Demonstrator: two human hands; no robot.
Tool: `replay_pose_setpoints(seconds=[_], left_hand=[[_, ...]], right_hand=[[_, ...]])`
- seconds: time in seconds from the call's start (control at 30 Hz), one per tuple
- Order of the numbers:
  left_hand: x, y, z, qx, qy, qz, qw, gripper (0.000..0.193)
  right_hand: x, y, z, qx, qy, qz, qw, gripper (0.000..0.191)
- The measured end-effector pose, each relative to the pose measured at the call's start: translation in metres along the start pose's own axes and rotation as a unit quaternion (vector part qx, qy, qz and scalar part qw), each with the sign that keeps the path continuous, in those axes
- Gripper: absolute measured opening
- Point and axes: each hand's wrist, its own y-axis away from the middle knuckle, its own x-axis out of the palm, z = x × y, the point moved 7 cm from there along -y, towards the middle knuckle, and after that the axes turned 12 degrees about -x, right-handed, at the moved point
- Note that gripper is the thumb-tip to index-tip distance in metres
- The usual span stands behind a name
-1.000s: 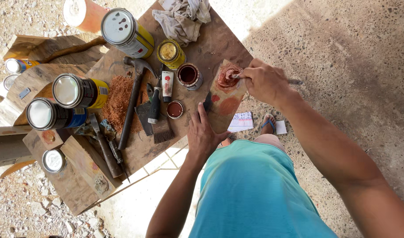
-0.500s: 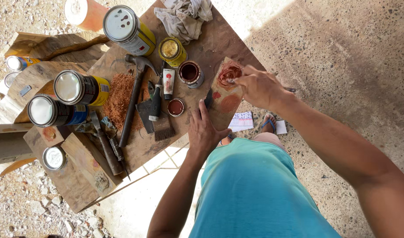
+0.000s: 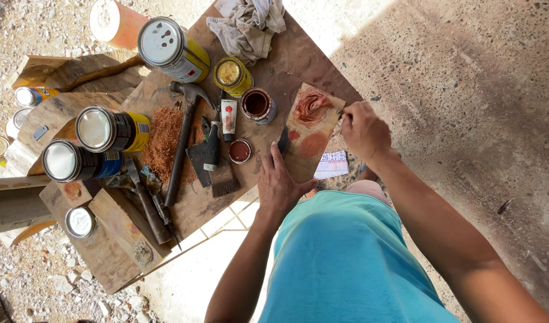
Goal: The person scoops wood filler from a can with a small spatula onto a wooden board, squeezes pigment from a tube into it, and mixes and folds the filler and pigment together on the board. They then pick up the board and spatula and walk across the workshop carrying them.
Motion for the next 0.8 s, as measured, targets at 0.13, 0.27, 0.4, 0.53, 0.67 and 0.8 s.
replay_pose_setpoints(seconds=[0.13, 0.27, 0.4, 0.53, 0.67, 0.8], left_hand=[[0.000, 0.000, 0.000, -0.010, -0.029, 0.007, 0.999, 0.138], [-0.004, -0.001, -0.002, -0.002, -0.042, 0.006, 0.999, 0.138], [-0.008, -0.002, -0.003, 0.011, -0.039, 0.002, 0.999, 0.138], [-0.009, -0.004, 0.004, 0.001, -0.024, 0.013, 1.000, 0.138], [-0.010, -0.001, 0.006, 0.018, -0.019, 0.000, 1.000, 0.136], [-0.012, 0.001, 0.004, 0.015, -0.014, -0.008, 1.000, 0.136]], right_hand=[[-0.019, -0.025, 0.018, -0.189, -0.041, -0.016, 0.981, 0.023], [-0.021, -0.032, 0.019, -0.150, 0.125, 0.148, 0.969, 0.023], [-0.030, -0.031, 0.037, -0.190, 0.207, 0.162, 0.946, 0.029], [-0.017, -0.026, 0.037, -0.140, 0.165, 0.245, 0.945, 0.033], [-0.017, -0.028, 0.042, -0.140, 0.154, 0.161, 0.965, 0.028], [-0.009, -0.024, 0.032, -0.082, 0.090, 0.170, 0.978, 0.028]])
